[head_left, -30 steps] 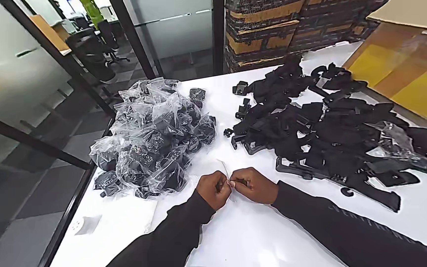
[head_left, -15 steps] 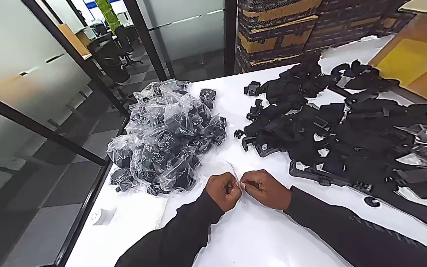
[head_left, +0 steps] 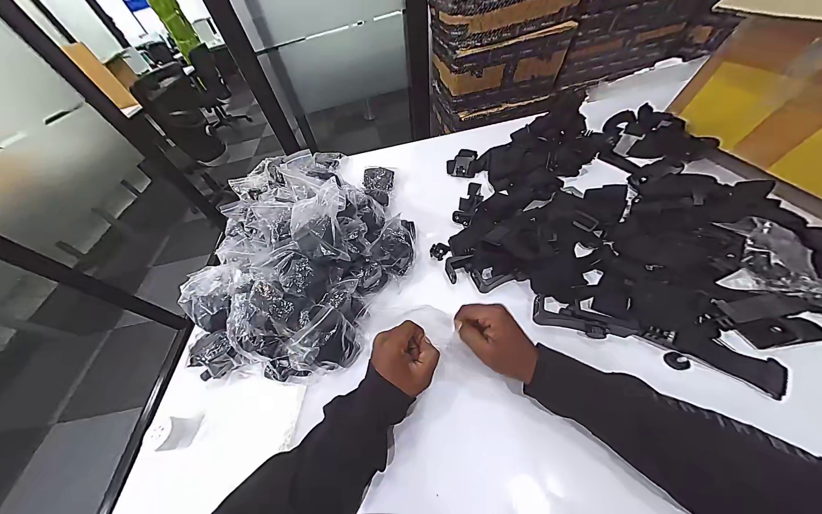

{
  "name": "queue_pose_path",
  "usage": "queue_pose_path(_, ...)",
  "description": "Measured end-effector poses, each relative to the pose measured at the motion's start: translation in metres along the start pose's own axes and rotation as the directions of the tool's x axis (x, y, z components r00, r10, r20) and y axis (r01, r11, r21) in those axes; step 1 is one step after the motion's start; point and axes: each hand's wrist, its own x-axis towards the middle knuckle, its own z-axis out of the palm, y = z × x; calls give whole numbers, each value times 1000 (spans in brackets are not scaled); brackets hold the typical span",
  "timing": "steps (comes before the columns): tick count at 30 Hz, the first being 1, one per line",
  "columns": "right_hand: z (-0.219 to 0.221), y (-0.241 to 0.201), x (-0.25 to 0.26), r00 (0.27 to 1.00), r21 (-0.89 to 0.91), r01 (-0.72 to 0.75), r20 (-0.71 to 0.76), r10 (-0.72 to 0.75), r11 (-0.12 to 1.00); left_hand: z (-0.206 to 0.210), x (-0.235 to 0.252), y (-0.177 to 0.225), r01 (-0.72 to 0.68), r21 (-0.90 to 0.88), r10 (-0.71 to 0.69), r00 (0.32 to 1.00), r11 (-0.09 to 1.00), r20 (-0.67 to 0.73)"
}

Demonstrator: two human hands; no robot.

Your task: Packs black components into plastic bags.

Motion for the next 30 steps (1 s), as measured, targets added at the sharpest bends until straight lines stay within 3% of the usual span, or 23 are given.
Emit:
queue_pose_path(3,-20,14,12,990,-60,-125,-80,120,990,-12,5,-9,52,65,-49,997,997,-55)
queue_pose_path(10,-15,19,12,990,-71,-137,-37,134,988,-14,5,-10,66,50,-65,998,997,-6)
queue_pose_path(15,-11,14,9,983,-74,135,-115,-143,988,-11,4,-10,43,23,-43,999,999,9)
queue_pose_path(19,-7,13,7,965,-47,256,-50,-259,965,-10,4,-11,-6,-18,6,999,1000,43)
queue_pose_path(24,-7,18,7,985,-130,169,3,-170,977,-9,4,-12,-125,-84,134,984,989,115)
queue_pose_path(30,-10,15,8,999,-197,53,10,-52,979,-8,0,-10,-207,60,190,958,976,217)
